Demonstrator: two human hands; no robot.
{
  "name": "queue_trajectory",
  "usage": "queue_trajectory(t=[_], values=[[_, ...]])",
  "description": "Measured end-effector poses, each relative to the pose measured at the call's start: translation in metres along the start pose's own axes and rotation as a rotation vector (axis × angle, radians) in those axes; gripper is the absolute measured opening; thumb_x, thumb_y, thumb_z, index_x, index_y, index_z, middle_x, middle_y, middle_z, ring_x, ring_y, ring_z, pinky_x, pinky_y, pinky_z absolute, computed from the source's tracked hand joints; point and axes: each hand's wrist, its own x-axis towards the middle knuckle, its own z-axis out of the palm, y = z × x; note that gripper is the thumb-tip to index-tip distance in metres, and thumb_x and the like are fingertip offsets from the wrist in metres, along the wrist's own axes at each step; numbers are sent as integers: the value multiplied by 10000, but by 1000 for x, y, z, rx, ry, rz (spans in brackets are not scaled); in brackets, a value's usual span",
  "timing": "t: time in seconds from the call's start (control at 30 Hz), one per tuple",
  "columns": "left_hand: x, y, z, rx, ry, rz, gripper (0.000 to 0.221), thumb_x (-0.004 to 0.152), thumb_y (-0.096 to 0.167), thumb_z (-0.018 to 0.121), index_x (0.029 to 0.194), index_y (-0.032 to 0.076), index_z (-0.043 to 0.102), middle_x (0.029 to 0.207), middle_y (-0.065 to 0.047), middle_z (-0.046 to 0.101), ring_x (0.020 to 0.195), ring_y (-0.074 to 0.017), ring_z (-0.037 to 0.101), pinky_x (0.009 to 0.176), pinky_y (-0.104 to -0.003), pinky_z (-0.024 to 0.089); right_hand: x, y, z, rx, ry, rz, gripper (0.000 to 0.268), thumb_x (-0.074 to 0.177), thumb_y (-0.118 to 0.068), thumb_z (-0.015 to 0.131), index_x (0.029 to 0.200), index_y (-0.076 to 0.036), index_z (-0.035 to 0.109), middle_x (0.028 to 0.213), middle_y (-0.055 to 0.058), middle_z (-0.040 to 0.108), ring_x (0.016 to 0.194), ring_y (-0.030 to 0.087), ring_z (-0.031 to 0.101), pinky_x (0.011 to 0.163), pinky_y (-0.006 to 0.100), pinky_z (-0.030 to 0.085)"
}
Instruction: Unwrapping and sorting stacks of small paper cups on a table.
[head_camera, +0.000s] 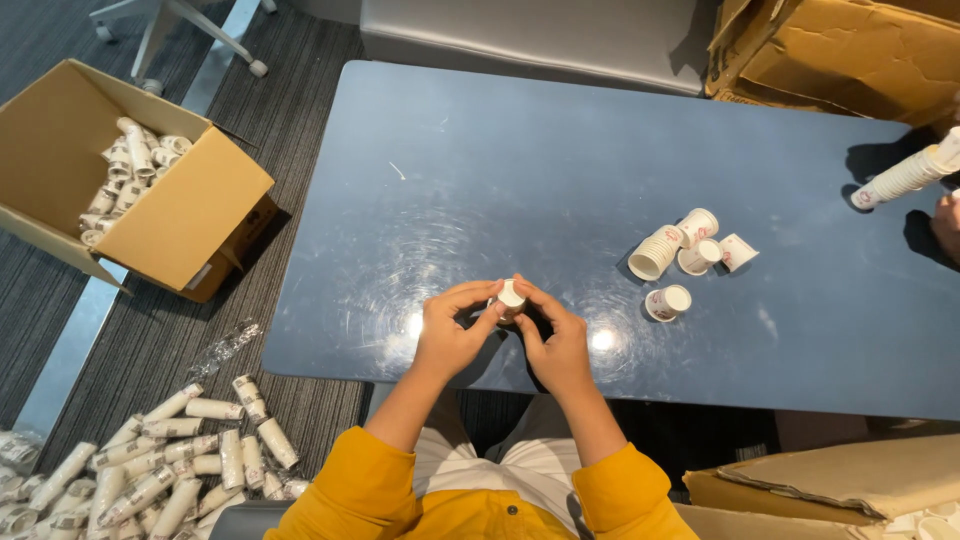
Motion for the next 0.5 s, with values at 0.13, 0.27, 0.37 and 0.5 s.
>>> queue_trajectory(t=[0.13, 0.27, 0.37, 0.5], values=[[-2, -5, 6, -32, 21, -97, 241, 854, 59, 783, 1094, 39, 786, 1142, -141, 784, 976, -200, 772, 825, -298, 617, -1, -7, -5, -9, 24, 8, 405, 890, 55, 678, 1283, -44, 666, 1393, 127, 678, 1260, 273, 687, 1050, 367, 561], [-2, 5, 5, 41, 52, 89, 257, 848, 67, 779, 1098, 12, 770, 1222, -165, 743, 1081, -244, 744, 929, -333, 591, -5, -8, -38, -204, 103, -175, 449, 838, 16, 755, 1276, -52, 682, 1496, 169, 569, 1411, 361, 520, 1125, 430, 460], [-7, 24, 8, 178, 101, 305, 314, 834, 47, 772, 1142, -5, 745, 1297, -214, 688, 1162, -323, 698, 982, -376, 552, -6, 17, -83, -364, 346, -224, 431, 833, -24, 784, 1251, -78, 692, 1515, 157, 565, 1448, 376, 503, 1157, 447, 444], [-23, 23, 19, 362, 237, 580, 217, 824, 10, 735, 1039, 42, 717, 1173, -172, 704, 1078, -355, 695, 949, -404, 552, -5, 37, -136, -587, 580, -131, 546, 752, -80, 839, 1259, -45, 639, 1419, 180, 609, 1338, 420, 535, 1080, 489, 443]])
